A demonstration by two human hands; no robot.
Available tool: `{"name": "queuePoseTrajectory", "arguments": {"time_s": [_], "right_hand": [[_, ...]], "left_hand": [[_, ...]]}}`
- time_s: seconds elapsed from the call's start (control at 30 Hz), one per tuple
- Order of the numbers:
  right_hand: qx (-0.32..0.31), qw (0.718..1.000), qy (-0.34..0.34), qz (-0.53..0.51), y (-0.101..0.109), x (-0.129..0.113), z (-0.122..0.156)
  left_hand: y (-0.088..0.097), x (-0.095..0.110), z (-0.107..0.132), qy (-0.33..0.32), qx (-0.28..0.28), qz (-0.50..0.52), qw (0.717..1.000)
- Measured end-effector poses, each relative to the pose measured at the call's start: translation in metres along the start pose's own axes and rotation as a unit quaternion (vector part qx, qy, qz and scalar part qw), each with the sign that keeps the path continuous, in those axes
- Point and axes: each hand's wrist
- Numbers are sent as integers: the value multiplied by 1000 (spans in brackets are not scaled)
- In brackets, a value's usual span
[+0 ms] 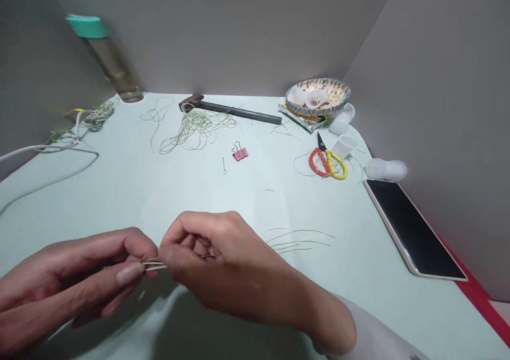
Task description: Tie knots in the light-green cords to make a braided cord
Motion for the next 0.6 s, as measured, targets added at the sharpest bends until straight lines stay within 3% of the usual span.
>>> {"name": "queuePoseTrajectory", "arguments": {"time_s": [0.27,0.6], "right_hand": [[-1,999,50,16,5,6,6],[22,997,36,57,4,11,7]], "left_hand": [[-2,-4,-8,14,36,6,999],[-12,-5,-9,73,65,102,990]]}}
Point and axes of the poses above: each hand's wrist, its own z-axis away from the middle knuckle, its own y-axis out of the back of the hand, x = y × z, and after that the axes turned 12 degrees about x, right-handed
